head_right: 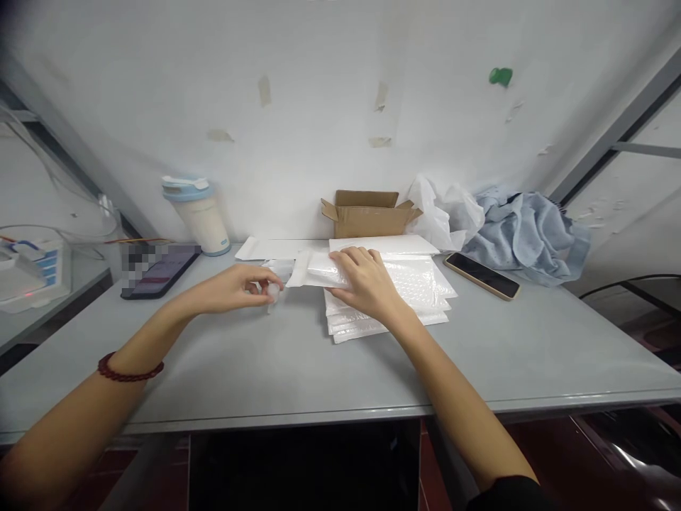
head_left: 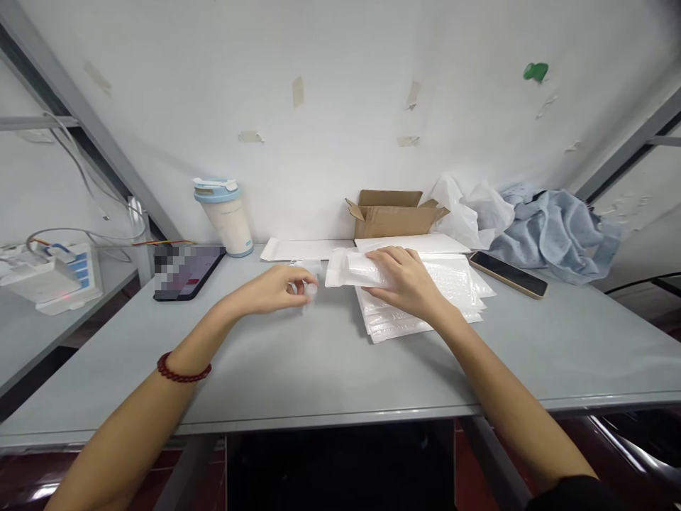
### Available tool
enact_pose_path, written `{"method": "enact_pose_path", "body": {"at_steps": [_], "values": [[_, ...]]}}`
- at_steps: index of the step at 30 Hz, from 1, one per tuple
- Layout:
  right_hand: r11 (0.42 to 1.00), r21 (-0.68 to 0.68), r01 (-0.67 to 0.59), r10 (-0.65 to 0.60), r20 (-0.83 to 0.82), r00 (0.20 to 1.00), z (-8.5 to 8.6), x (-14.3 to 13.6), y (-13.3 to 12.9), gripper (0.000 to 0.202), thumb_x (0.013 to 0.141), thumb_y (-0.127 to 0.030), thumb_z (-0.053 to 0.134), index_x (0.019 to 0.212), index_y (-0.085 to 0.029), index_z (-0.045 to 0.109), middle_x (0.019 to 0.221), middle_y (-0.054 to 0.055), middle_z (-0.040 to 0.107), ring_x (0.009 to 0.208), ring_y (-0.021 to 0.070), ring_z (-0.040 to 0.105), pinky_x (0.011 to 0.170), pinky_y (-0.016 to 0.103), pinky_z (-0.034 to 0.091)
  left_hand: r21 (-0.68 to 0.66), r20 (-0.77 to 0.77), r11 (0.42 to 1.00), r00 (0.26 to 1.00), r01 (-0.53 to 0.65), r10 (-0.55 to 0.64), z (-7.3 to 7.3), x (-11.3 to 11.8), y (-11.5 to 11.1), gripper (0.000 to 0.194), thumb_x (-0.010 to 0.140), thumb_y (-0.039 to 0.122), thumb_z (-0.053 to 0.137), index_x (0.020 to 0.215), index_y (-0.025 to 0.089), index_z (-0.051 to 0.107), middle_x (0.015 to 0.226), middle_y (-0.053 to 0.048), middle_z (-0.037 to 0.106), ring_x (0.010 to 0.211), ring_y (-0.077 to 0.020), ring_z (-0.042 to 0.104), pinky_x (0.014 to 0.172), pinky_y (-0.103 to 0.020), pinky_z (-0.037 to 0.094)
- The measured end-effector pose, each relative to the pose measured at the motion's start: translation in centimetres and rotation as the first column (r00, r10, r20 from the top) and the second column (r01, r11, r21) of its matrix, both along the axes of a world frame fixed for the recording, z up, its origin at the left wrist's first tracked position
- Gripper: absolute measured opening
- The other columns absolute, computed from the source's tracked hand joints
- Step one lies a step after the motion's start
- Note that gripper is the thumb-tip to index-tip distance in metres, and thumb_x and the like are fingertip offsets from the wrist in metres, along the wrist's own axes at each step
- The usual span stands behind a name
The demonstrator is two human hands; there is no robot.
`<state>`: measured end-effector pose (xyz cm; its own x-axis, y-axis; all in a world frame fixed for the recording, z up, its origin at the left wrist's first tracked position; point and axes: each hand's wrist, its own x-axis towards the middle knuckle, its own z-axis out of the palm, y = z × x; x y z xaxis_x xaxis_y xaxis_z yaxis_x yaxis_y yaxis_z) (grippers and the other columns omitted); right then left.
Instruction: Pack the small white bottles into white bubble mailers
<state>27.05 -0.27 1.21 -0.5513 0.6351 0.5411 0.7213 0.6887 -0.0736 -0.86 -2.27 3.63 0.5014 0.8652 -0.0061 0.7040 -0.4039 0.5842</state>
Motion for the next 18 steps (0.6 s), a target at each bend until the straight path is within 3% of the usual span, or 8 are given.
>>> {"method": "enact_pose_path", "body": {"at_steps": [2, 4, 8, 10, 12, 15, 18], "values": [[1.0, -0.006, 0.004, -0.004, -0.001, 1.0, 0.0, 0.0, 0.0, 0.043, 0.081, -0.035, 0.067, 0.119, -0.02, 0.052, 0.118, 0.011, 0.062, 0.108, 0.0279, 0.055, 0.09, 0.041, 0.037, -0.044, 0.196, 0.996, 0.977, -0.079, 0.086, 0.7, -0.1, -0.1, 0.024, 0.076, 0.034, 0.063, 0.096, 0.022, 0.07, 0.083, -0.002, 0.069, 0.073, -0.0184, 0.063, 0.067, -0.029, 0.049], [1.0, -0.013, 0.007, -0.007, -0.005, 1.0, 0.1, 0.0, 0.0, 0.043, 0.082, -0.035, 0.066, 0.119, -0.02, 0.052, 0.118, 0.011, 0.062, 0.108, 0.0279, 0.055, 0.091, 0.041, 0.037, -0.08, 0.392, 0.983, 0.902, -0.165, 0.183, 1.0, -0.1, -0.1, 0.026, 0.075, 0.038, 0.067, 0.093, 0.021, 0.072, 0.079, -0.003, 0.07, 0.07, -0.0178, 0.063, 0.068, -0.03, 0.051], [1.0, -0.018, 0.017, -0.017, -0.021, 1.0, 0.1, 0.0, -0.1, 0.042, 0.082, -0.035, 0.065, 0.119, -0.02, 0.052, 0.118, 0.011, 0.062, 0.109, 0.0281, 0.055, 0.09, 0.041, 0.037, -0.158, 0.745, 0.944, 0.593, -0.29, 0.307, 0.4, 0.2, 0.4, 0.028, 0.073, 0.039, 0.072, 0.088, 0.016, 0.073, 0.087, -0.007, 0.072, 0.077, -0.019, 0.066, 0.073, -0.032, 0.053], [1.0, -0.011, 0.018, -0.018, -0.023, 1.0, 0.1, 0.0, -0.1, 0.042, 0.082, -0.035, 0.065, 0.119, -0.021, 0.052, 0.118, 0.011, 0.061, 0.109, 0.0283, 0.055, 0.089, 0.041, 0.038, -0.175, 0.812, 0.938, 0.494, -0.3, 0.309, -0.1, 0.6, 0.6, 0.029, 0.074, 0.04, 0.071, 0.089, 0.015, 0.073, 0.088, -0.008, 0.072, 0.083, -0.0203, 0.066, 0.075, -0.032, 0.054], [1.0, -0.001, 0.011, -0.011, -0.024, 1.0, 0.1, 0.0, -0.1, 0.041, 0.082, -0.035, 0.063, 0.12, -0.021, 0.051, 0.118, 0.011, 0.061, 0.109, 0.0284, 0.055, 0.089, 0.041, 0.038, -0.164, 0.815, 0.939, 0.495, -0.301, 0.301, -0.5, 1.1, 0.6, 0.031, 0.074, 0.041, 0.072, 0.09, 0.014, 0.073, 0.095, -0.009, 0.072, 0.085, -0.0202, 0.066, 0.078, -0.033, 0.054], [1.0, 0.004, -0.001, 0.001, -0.029, 1.0, 0.1, -0.1, -0.1, 0.039, 0.083, -0.033, 0.061, 0.12, -0.021, 0.051, 0.117, 0.011, 0.062, 0.106, 0.0286, 0.055, 0.088, 0.041, 0.038, -0.165, 0.772, 0.945, 0.559, -0.283, 0.302, -1.1, 2.0, 0.4, 0.036, 0.074, 0.045, 0.072, 0.095, 0.016, 0.074, 0.117, -0.009, 0.068, 0.084, -0.0173, 0.065, 0.082, -0.034, 0.054], [1.0, 0.003, -0.009, 0.009, -0.027, 1.0, 0.0, -0.2, -0.2, 0.04, 0.082, -0.03, 0.06, 0.119, -0.022, 0.051, 0.116, 0.011, 0.062, 0.105, 0.0282, 0.056, 0.088, 0.042, 0.037, -0.209, 0.727, 0.941, 0.601, -0.265, 0.331, -1.7, 2.7, 0.1, 0.043, 0.074, 0.048, 0.071, 0.104, 0.017, 0.073, 0.126, -0.009, 0.064, 0.08, -0.0146, 0.063, 0.084, -0.035, 0.054]]}}
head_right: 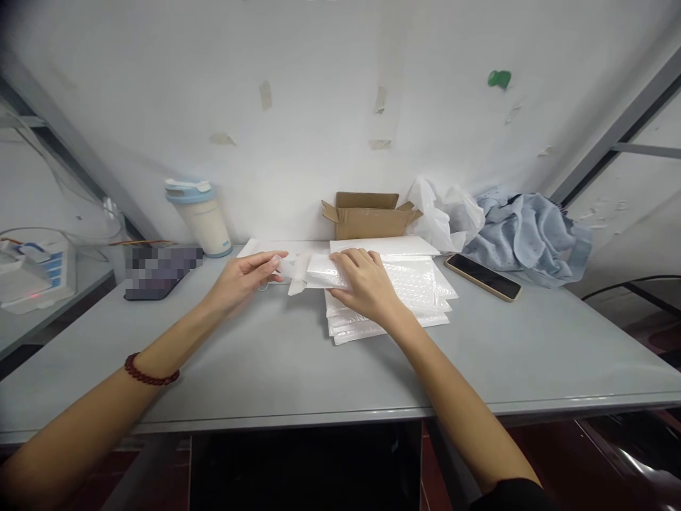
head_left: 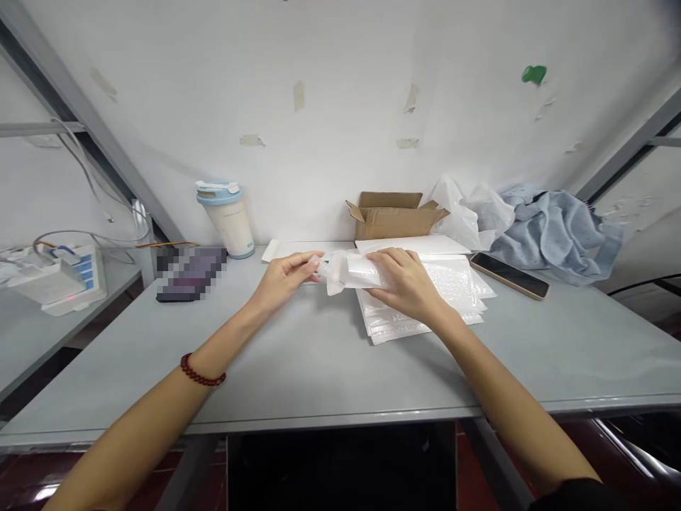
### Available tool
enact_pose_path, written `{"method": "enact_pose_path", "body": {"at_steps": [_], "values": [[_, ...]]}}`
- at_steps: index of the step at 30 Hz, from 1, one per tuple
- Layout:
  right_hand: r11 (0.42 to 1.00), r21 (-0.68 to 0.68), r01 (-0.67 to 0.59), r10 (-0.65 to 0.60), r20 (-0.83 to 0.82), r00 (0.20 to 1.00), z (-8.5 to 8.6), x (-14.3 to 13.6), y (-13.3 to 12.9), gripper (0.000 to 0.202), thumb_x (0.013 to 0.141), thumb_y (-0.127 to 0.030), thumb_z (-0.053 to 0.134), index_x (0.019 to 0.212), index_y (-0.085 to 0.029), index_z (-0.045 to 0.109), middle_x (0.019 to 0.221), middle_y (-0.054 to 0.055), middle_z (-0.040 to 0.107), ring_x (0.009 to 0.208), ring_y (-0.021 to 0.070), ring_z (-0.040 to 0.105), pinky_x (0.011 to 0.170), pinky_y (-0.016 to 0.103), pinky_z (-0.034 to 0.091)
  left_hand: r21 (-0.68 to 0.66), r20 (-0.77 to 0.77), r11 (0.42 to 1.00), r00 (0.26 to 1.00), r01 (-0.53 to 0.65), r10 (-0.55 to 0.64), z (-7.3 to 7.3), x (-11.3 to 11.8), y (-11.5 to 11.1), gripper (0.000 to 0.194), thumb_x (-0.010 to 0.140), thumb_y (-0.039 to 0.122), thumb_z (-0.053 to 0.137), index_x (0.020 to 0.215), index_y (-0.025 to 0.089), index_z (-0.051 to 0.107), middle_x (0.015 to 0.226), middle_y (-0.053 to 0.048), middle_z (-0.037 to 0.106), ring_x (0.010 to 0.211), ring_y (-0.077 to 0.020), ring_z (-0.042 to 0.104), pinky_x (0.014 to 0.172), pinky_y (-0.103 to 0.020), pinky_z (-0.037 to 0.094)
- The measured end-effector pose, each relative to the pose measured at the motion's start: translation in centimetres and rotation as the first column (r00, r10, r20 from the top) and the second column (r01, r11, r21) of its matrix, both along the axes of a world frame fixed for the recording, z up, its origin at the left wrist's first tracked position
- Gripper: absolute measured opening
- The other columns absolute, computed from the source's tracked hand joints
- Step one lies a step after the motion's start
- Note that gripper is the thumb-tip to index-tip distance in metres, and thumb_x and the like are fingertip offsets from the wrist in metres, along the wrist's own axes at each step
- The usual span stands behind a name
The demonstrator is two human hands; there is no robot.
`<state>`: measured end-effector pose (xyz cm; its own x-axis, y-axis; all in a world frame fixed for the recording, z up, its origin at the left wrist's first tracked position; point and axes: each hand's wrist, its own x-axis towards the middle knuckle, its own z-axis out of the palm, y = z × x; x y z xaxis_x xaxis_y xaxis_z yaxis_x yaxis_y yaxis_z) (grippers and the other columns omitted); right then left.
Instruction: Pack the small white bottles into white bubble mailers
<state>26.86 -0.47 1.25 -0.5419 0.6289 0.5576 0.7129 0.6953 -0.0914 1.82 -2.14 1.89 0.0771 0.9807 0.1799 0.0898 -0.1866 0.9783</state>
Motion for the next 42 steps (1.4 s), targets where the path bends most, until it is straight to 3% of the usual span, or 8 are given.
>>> {"method": "enact_pose_path", "body": {"at_steps": [8, 18, 22, 26, 30, 33, 38, 42], "values": [[1.0, 0.025, 0.009, -0.009, -0.017, 1.0, 0.2, -0.4, -0.6, 0.037, 0.084, -0.033, 0.058, 0.118, -0.02, 0.051, 0.114, 0.011, 0.062, 0.104, 0.0268, 0.056, 0.088, 0.04, 0.036, -0.018, 0.136, 0.989, 0.98, -0.144, 0.145, -0.9, 0.7, -0.1, 0.046, 0.072, 0.045, 0.073, 0.107, 0.015, 0.072, 0.107, -0.009, 0.07, 0.085, -0.0168, 0.064, 0.089, -0.036, 0.051], [0.997, 0.072, -0.023, 0.024, -0.01, 1.0, -0.3, -1.6, -1.4, 0.037, 0.079, -0.026, 0.058, 0.115, -0.02, 0.051, 0.111, 0.011, 0.062, 0.102, 0.0266, 0.055, 0.085, 0.039, 0.035, 0.219, -0.115, 0.948, 0.958, -0.232, 0.261, -1.8, 3.3, -2.4, 0.016, 0.073, 0.033, 0.071, 0.08, 0.018, 0.07, 0.088, -0.004, 0.071, 0.082, -0.0195, 0.065, 0.077, -0.033, 0.053], [0.994, 0.105, -0.02, 0.019, 0.016, 1.0, -0.6, -1.8, -1.4, 0.034, 0.079, -0.022, 0.056, 0.113, -0.02, 0.052, 0.11, 0.011, 0.063, 0.101, 0.027, 0.054, 0.085, 0.039, 0.035, 0.366, -0.409, 0.93, 0.894, -0.022, 0.183, -1.6, 3.0, -2.3, 0.018, 0.085, 0.026, 0.054, 0.075, 0.021, 0.068, 0.084, -0.002, 0.07, 0.082, -0.0192, 0.06, 0.078, -0.033, 0.048], [0.997, 0.076, -0.008, 0.006, 0.034, 0.999, -0.8, -1.7, -1.2, 0.037, 0.078, -0.022, 0.057, 0.114, -0.021, 0.052, 0.11, 0.011, 0.063, 0.101, 0.0278, 0.054, 0.084, 0.039, 0.036, 0.323, -0.681, 0.918, 0.73, 0.229, 0.057, -1.1, 2.5, -2.1, 0.033, 0.092, 0.021, 0.037, 0.074, 0.021, 0.065, 0.076, -0.003, 0.065, 0.081, -0.02, 0.053, 0.08, -0.034, 0.044], [0.997, 0.078, -0.019, 0.015, 0.047, 0.999, -0.9, -1.7, -1.1, 0.035, 0.078, -0.021, 0.057, 0.112, -0.021, 0.053, 0.11, 0.01, 0.063, 0.101, 0.0273, 0.054, 0.084, 0.039, 0.035, 0.288, -0.79, 0.909, 0.611, 0.301, 0.048, -1.5, 2.4, -2.0, 0.035, 0.091, 0.015, 0.032, 0.078, 0.018, 0.065, 0.097, -0.006, 0.065, 0.083, -0.0214, 0.048, 0.077, -0.035, 0.044], [0.996, 0.087, -0.031, 0.026, 0.055, 0.998, -0.9, -1.7, -1.1, 0.032, 0.078, -0.022, 0.058, 0.11, -0.019, 0.054, 0.109, 0.01, 0.063, 0.101, 0.0269, 0.054, 0.084, 0.038, 0.035, 0.306, -0.806, 0.891, 0.589, 0.337, 0.054, -1.7, 2.5, -2.0, 0.037, 0.089, 0.012, 0.032, 0.078, 0.018, 0.067, 0.109, -0.008, 0.062, 0.09, -0.0226, 0.05, 0.078, -0.035, 0.044], [0.998, 0.066, -0.003, 0.002, 0.025, 1.0, -0.6, -1.3, -0.9, 0.036, 0.079, -0.025, 0.059, 0.114, -0.02, 0.052, 0.111, 0.01, 0.061, 0.101, 0.0263, 0.054, 0.085, 0.039, 0.036, 0.37, -0.69, 0.922, 0.699, 0.114, 0.19, -0.8, 1.1, -1.0, 0.035, 0.085, 0.014, 0.039, 0.098, 0.021, 0.07, 0.104, -0.005, 0.069, 0.095, -0.0217, 0.056, 0.083, -0.034, 0.046], [0.998, 0.054, 0.029, -0.028, -0.005, 1.0, -0.3, -0.9, -0.7, 0.036, 0.08, -0.026, 0.059, 0.115, -0.021, 0.052, 0.111, 0.01, 0.061, 0.101, 0.0266, 0.055, 0.086, 0.04, 0.036, 0.392, -0.777, 0.92, 0.529, -0.017, 0.341, -1.0, -2.0, 1.4, 0.031, 0.083, 0.021, 0.044, 0.097, 0.018, 0.072, 0.103, -0.008, 0.07, 0.102, -0.0271, 0.056, 0.088, -0.04, 0.045]]}}
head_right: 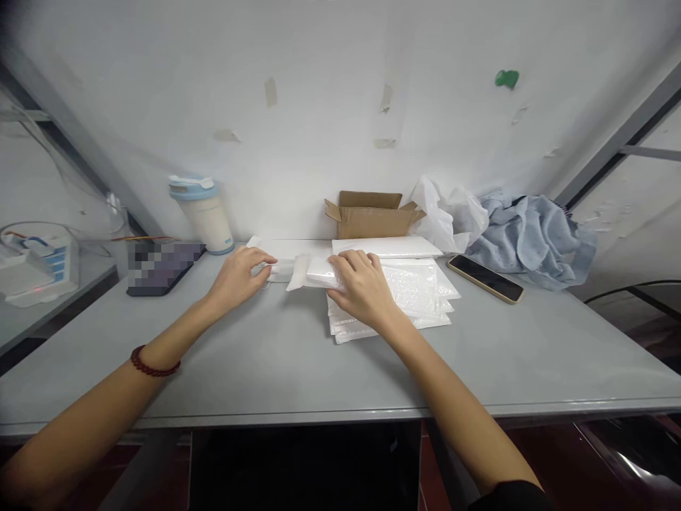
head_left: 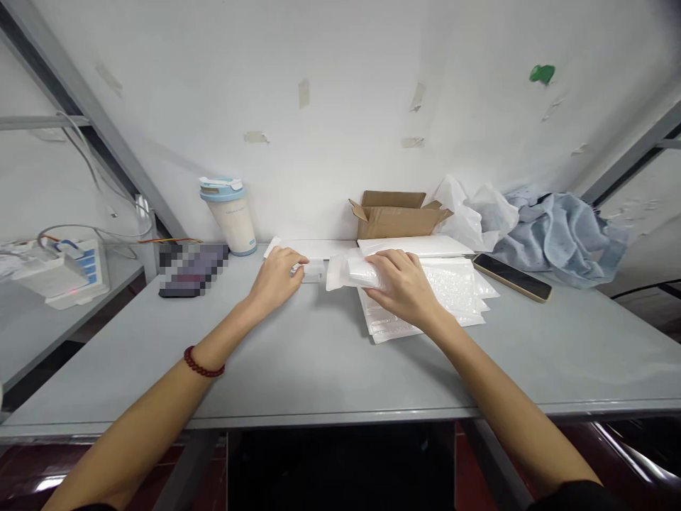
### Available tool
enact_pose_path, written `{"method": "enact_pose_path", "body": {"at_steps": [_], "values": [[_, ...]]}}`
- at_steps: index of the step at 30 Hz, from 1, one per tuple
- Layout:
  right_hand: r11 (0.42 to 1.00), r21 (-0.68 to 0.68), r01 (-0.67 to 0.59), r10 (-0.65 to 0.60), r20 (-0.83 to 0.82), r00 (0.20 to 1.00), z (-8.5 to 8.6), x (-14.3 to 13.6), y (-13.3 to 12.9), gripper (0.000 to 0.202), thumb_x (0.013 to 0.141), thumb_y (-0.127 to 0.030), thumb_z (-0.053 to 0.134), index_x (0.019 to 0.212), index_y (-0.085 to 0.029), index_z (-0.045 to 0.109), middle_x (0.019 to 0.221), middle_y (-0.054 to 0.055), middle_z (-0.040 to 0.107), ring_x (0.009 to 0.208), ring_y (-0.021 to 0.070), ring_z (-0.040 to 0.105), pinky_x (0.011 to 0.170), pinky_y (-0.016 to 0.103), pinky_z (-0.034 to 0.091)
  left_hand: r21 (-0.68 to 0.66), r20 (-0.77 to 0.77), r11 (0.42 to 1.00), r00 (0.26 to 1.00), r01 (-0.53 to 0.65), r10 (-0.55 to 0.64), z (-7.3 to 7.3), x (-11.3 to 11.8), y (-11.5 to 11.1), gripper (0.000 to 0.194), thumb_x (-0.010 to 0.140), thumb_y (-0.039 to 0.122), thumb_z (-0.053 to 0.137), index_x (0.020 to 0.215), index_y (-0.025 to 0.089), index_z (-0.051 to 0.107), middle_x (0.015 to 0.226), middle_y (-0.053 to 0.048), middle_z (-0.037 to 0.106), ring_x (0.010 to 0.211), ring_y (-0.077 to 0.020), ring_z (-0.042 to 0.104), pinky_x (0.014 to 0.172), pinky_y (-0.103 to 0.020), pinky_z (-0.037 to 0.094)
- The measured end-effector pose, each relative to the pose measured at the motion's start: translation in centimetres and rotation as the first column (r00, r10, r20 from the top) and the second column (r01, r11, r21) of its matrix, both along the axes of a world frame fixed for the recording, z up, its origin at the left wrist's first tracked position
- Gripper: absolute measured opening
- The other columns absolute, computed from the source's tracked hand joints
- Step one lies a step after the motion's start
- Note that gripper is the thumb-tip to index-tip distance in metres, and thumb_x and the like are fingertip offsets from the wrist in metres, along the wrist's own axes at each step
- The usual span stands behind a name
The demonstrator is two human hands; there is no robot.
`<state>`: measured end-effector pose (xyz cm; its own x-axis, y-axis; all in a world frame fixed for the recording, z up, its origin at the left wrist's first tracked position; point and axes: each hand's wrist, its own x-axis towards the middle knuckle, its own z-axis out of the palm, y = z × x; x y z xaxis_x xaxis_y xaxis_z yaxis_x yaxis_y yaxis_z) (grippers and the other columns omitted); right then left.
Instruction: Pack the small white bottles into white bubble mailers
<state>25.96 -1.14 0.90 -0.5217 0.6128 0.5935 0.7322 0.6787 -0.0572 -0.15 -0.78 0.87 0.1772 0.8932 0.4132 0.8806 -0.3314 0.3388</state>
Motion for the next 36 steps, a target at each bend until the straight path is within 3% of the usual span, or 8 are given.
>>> {"method": "enact_pose_path", "body": {"at_steps": [4, 7, 15, 21, 28, 31, 36], "values": [[1.0, -0.002, 0.022, -0.022, -0.015, 1.0, 0.1, 0.3, 0.2, 0.037, 0.079, -0.025, 0.06, 0.114, -0.021, 0.052, 0.109, 0.01, 0.061, 0.101, 0.0273, 0.055, 0.085, 0.04, 0.037, -0.095, -0.191, 0.988, 0.977, -0.118, 0.098, -1.3, -2.7, 2.0, 0.033, 0.08, 0.027, 0.048, 0.099, 0.015, 0.071, 0.102, -0.014, 0.07, 0.104, -0.0332, 0.055, 0.085, -0.041, 0.044], [1.0, -0.006, 0.022, -0.022, -0.03, 0.999, 0.2, 0.4, 0.3, 0.035, 0.079, -0.025, 0.059, 0.113, -0.02, 0.053, 0.109, 0.011, 0.061, 0.1, 0.0277, 0.055, 0.085, 0.04, 0.037, -0.162, -0.203, 0.979, 0.975, -0.123, 0.089, -1.9, -3.5, 2.6, 0.032, 0.079, 0.029, 0.047, 0.094, 0.015, 0.071, 0.098, -0.014, 0.071, 0.097, -0.0318, 0.059, 0.081, -0.039, 0.044], [1.0, -0.01, 0.03, -0.03, -0.033, 0.999, 0.3, 0.5, 0.3, 0.034, 0.079, -0.026, 0.06, 0.113, -0.02, 0.053, 0.11, 0.011, 0.062, 0.1, 0.0276, 0.055, 0.085, 0.04, 0.036, -0.248, -0.026, 0.968, 0.999, -0.026, 0.02, -2.2, -3.6, 2.9, 0.021, 0.076, 0.031, 0.048, 0.068, 0.021, 0.065, 0.074, -0.008, 0.07, 0.079, -0.0273, 0.061, 0.071, -0.033, 0.042], [0.999, -0.008, 0.047, -0.047, -0.028, 0.998, 0.3, 0.4, 0.3, 0.036, 0.078, -0.025, 0.063, 0.113, -0.018, 0.055, 0.111, 0.011, 0.062, 0.102, 0.0275, 0.056, 0.087, 0.04, 0.037, -0.274, 0.013, 0.961, 0.999, -0.026, 0.031, -1.9, -3.5, 2.9, 0.018, 0.073, 0.032, 0.051, 0.069, 0.021, 0.066, 0.075, -0.005, 0.07, 0.071, -0.0231, 0.059, 0.066, -0.03, 0.041], [0.998, -0.017, 0.052, -0.052, -0.02, 0.998, 0.4, 0.4, 0.3, 0.037, 0.078, -0.024, 0.064, 0.113, -0.017, 0.055, 0.113, 0.011, 0.062, 0.103, 0.0276, 0.055, 0.087, 0.04, 0.036, -0.308, 0.04, 0.95, 0.997, -0.052, 0.068, -2.0, -3.0, 3.0, 0.035, 0.079, 0.043, 0.044, 0.056, 0.02, 0.054, 0.056, -0.001, 0.054, 0.06, -0.018, 0.049, 0.059, -0.028, 0.035], [0.999, -0.022, 0.05, -0.05, -0.022, 0.998, 0.3, 0.4, 0.3, 0.036, 0.079, -0.025, 0.063, 0.113, -0.018, 0.054, 0.113, 0.011, 0.062, 0.103, 0.0277, 0.055, 0.088, 0.04, 0.036, -0.322, 0.125, 0.945, 0.988, -0.047, 0.092, -2.0, -3.1, 3.2, 0.033, 0.076, 0.044, 0.046, 0.055, 0.019, 0.054, 0.056, 0.0, 0.054, 0.06, -0.0167, 0.047, 0.059, -0.028, 0.033], [0.998, -0.039, 0.048, -0.049, -0.019, 0.999, 0.3, 0.5, 0.3, 0.037, 0.08, -0.027, 0.061, 0.115, -0.018, 0.053, 0.115, 0.012, 0.06, 0.105, 0.0281, 0.054, 0.088, 0.041, 0.036, -0.412, 0.35, 0.909, 0.932, 0.061, 0.097, -0.8, -3.1, 2.6, 0.034, 0.071, 0.049, 0.056, 0.068, 0.016, 0.065, 0.07, -0.003, 0.064, 0.068, -0.017, 0.052, 0.062, -0.027, 0.036]]}}
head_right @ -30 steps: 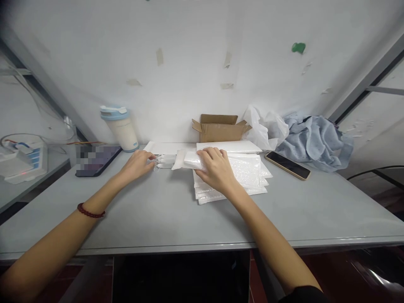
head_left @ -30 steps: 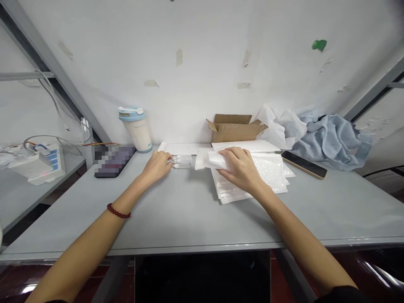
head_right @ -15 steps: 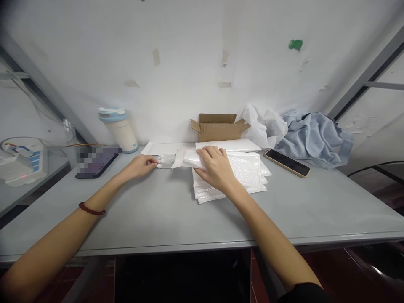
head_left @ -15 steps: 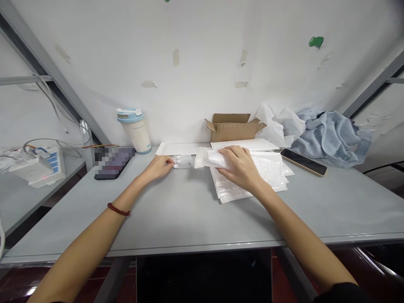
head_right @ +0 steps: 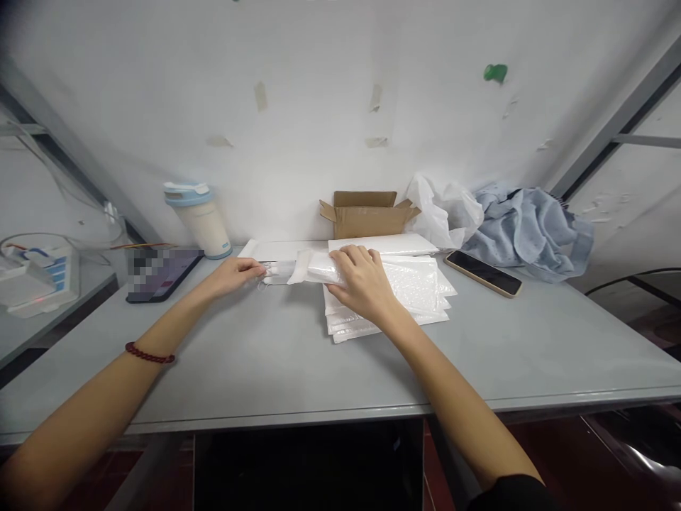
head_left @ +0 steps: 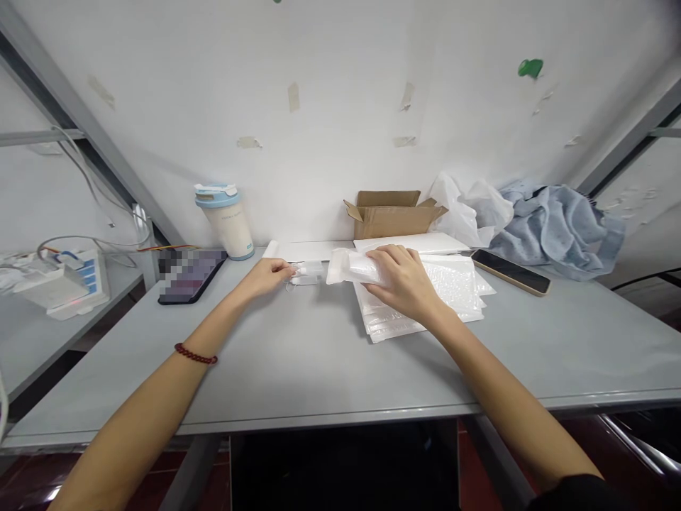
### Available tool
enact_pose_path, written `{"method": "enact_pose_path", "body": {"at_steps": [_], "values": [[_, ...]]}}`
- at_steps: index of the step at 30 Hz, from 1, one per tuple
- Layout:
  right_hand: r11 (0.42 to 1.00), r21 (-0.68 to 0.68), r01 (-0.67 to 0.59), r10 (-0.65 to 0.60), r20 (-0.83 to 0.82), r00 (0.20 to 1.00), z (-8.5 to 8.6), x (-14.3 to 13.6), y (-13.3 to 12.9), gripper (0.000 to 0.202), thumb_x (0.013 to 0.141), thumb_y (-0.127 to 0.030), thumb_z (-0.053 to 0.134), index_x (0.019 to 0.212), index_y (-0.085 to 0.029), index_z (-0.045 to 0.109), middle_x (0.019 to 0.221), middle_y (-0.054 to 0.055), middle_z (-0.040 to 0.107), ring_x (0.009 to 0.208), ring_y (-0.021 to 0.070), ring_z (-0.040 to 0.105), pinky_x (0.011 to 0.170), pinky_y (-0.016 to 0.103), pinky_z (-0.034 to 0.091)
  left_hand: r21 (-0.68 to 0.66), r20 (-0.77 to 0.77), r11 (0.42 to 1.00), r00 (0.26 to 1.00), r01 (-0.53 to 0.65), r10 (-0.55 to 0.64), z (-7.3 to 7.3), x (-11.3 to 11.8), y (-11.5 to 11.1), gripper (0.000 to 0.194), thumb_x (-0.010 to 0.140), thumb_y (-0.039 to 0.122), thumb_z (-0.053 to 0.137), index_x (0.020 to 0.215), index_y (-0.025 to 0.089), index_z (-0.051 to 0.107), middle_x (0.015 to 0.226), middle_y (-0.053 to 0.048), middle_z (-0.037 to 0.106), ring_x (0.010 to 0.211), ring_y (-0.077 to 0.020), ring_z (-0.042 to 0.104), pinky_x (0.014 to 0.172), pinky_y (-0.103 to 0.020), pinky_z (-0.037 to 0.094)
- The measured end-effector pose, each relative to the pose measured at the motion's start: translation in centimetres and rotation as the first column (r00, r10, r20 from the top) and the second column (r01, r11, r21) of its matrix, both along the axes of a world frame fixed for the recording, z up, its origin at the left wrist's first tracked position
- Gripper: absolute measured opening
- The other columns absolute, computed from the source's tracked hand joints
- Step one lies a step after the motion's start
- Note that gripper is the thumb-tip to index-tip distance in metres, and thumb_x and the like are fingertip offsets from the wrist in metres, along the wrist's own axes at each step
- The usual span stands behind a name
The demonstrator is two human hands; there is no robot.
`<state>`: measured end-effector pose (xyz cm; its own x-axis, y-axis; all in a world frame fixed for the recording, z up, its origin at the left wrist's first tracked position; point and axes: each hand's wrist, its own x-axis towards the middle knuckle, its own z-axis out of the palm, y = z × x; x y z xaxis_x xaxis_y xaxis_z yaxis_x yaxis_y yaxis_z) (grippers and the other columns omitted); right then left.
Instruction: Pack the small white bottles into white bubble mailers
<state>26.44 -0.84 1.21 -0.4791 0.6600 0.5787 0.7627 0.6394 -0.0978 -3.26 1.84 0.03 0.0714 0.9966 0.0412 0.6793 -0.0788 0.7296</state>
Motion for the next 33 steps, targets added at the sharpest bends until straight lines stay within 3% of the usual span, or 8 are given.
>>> {"method": "enact_pose_path", "body": {"at_steps": [4, 8, 13, 19, 22, 25, 29, 33], "values": [[1.0, -0.012, 0.001, 0.0, 0.019, 1.0, 0.1, 0.1, 0.0, 0.038, 0.081, -0.031, 0.06, 0.117, -0.019, 0.052, 0.116, 0.013, 0.06, 0.104, 0.0289, 0.052, 0.088, 0.042, 0.035, -0.011, 0.102, 0.999, 0.994, -0.04, 0.041, 1.4, 0.1, -0.8, 0.031, 0.07, 0.047, 0.061, 0.072, 0.018, 0.07, 0.081, -0.004, 0.068, 0.075, -0.0175, 0.054, 0.065, -0.027, 0.036], [1.0, -0.016, 0.012, -0.012, 0.038, 0.999, 0.2, 0.1, -0.1, 0.04, 0.081, -0.034, 0.057, 0.119, -0.019, 0.051, 0.115, 0.012, 0.059, 0.102, 0.0286, 0.05, 0.087, 0.041, 0.034, 0.043, 0.23, 0.996, 0.971, -0.083, 0.071, 2.5, 0.1, -1.3, 0.026, 0.068, 0.043, 0.064, 0.062, 0.018, 0.067, 0.071, -0.003, 0.064, 0.064, -0.0142, 0.046, 0.062, -0.028, 0.035], [0.998, -0.03, 0.046, -0.044, 0.076, 0.996, 0.3, 0.0, -0.2, 0.046, 0.078, -0.029, 0.058, 0.121, -0.017, 0.05, 0.115, 0.012, 0.059, 0.103, 0.0288, 0.048, 0.085, 0.042, 0.033, 0.119, 0.493, 0.992, 0.87, -0.037, -0.027, 3.0, 0.9, -1.8, 0.021, 0.066, 0.036, 0.067, 0.058, 0.017, 0.065, 0.066, -0.003, 0.059, 0.064, -0.0132, 0.046, 0.061, -0.028, 0.036], [0.999, -0.025, -0.019, 0.02, 0.068, 0.997, 0.1, -0.3, -0.4, 0.045, 0.075, -0.026, 0.057, 0.118, -0.017, 0.051, 0.112, 0.011, 0.061, 0.102, 0.0276, 0.048, 0.085, 0.041, 0.031, 0.115, 0.324, 0.991, 0.94, 0.074, -0.108, 1.9, 3.9, -3.1, 0.025, 0.072, 0.043, 0.065, 0.072, 0.019, 0.072, 0.069, -0.002, 0.064, 0.063, -0.0133, 0.048, 0.06, -0.027, 0.035], [0.997, 0.003, -0.076, 0.076, 0.061, 0.995, 0.0, -0.7, -0.8, 0.045, 0.074, -0.025, 0.057, 0.118, -0.017, 0.051, 0.111, 0.01, 0.061, 0.101, 0.0273, 0.048, 0.084, 0.04, 0.031, 0.202, 0.243, 0.97, 0.953, 0.135, -0.183, 1.2, 5.5, -4.0, 0.023, 0.076, 0.04, 0.063, 0.073, 0.019, 0.072, 0.073, -0.002, 0.065, 0.066, -0.0145, 0.05, 0.062, -0.028, 0.037], [0.99, 0.039, -0.138, 0.135, 0.081, 0.988, -0.3, -1.3, -1.3, 0.043, 0.074, -0.023, 0.057, 0.117, -0.017, 0.051, 0.11, 0.01, 0.061, 0.1, 0.0269, 0.048, 0.084, 0.04, 0.031, 0.38, 0.056, 0.906, 0.973, 0.185, -0.222, 0.5, 6.9, -4.9, 0.024, 0.081, 0.028, 0.058, 0.06, 0.02, 0.068, 0.061, -0.001, 0.057, 0.067, -0.0153, 0.046, 0.064, -0.029, 0.036], [0.982, 0.053, -0.182, 0.175, 0.119, 0.977, -0.7, -1.8, -1.7, 0.041, 0.074, -0.022, 0.057, 0.114, -0.017, 0.052, 0.109, 0.011, 0.062, 0.098, 0.0264, 0.049, 0.085, 0.04, 0.031, 0.574, -0.176, 0.773, 0.962, 0.271, -0.207, -0.2, 7.9, -6.0, 0.032, 0.08, 0.011, 0.053, 0.048, 0.018, 0.055, 0.057, -0.001, 0.052, 0.065, -0.0154, 0.037, 0.062, -0.029, 0.033], [0.984, 0.037, -0.177, 0.173, 0.099, 0.98, -0.5, -1.6, -1.5, 0.041, 0.075, -0.022, 0.058, 0.116, -0.018, 0.051, 0.109, 0.01, 0.061, 0.099, 0.0262, 0.049, 0.085, 0.04, 0.031, 0.625, -0.163, 0.744, 0.971, 0.238, -0.174, 0.3, 7.4, -5.7, 0.026, 0.082, 0.018, 0.057, 0.058, 0.021, 0.064, 0.057, -0.001, 0.053, 0.067, -0.0168, 0.039, 0.061, -0.028, 0.033]]}}
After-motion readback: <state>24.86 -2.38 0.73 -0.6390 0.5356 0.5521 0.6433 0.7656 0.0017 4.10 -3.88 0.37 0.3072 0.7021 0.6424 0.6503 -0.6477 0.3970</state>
